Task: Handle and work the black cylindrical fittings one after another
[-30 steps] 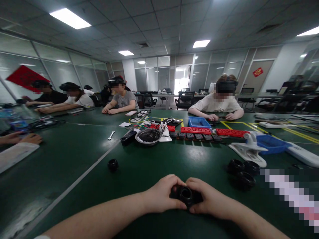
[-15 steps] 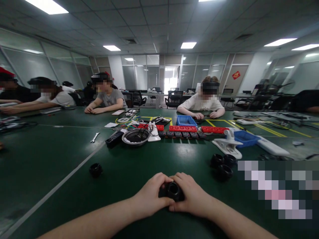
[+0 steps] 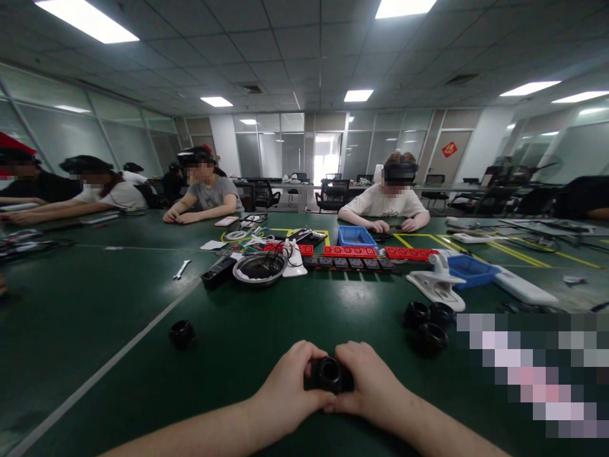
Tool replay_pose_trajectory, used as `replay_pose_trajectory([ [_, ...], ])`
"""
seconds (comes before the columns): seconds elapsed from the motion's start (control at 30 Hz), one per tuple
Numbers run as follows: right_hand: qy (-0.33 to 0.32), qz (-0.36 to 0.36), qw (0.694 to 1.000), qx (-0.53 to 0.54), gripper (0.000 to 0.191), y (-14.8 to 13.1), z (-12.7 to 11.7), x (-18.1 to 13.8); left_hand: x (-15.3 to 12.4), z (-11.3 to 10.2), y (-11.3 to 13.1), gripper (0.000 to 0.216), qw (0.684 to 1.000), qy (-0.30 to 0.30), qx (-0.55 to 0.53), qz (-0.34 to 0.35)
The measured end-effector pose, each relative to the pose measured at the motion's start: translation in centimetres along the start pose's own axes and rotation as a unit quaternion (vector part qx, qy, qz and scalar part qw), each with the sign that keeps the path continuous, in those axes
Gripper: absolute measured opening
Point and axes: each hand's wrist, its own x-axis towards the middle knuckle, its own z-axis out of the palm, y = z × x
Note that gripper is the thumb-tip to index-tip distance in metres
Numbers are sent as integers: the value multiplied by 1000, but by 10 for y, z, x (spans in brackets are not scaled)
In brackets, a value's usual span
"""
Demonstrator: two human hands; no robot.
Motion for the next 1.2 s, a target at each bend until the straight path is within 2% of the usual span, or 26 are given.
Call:
replay_pose_trajectory([
  [0.07,29,20,999,-39,46,-4,3,1,2,3,-1,32,1000,26,1,-8],
  [0.17,29,22,998,-57,47,-7,3,2,4,3,-3,31,999,32,-11,2],
  [0.3,-31,-17,999,32,60,1,-7,0,6,-9,-5,35,998,-43,-36,29],
  [0.4,-85,-59,990,94,43,11,-16,0,7,-17,-3,39,994,-92,-46,41],
  [0.53,-114,-118,979,120,30,22,-20,4,7,-18,-1,40,992,-106,-52,36],
  [0.67,-101,-120,982,106,32,23,-17,5,5,-16,2,40,992,-112,-45,33],
  [0.8,-56,-69,995,47,42,11,-8,2,5,-14,2,36,993,-113,-12,25],
  [0.93,7,13,999,-44,47,-5,2,1,3,-9,1,25,998,-60,27,19],
  [1.0,14,32,997,-68,48,-10,3,0,2,-8,1,23,998,-31,50,27],
  [1.1,2,25,998,-64,57,-9,-1,-1,2,-9,2,23,996,-38,60,57],
  [1.2,-33,-38,999,2,61,1,-12,-1,2,-13,1,27,993,-82,37,80],
])
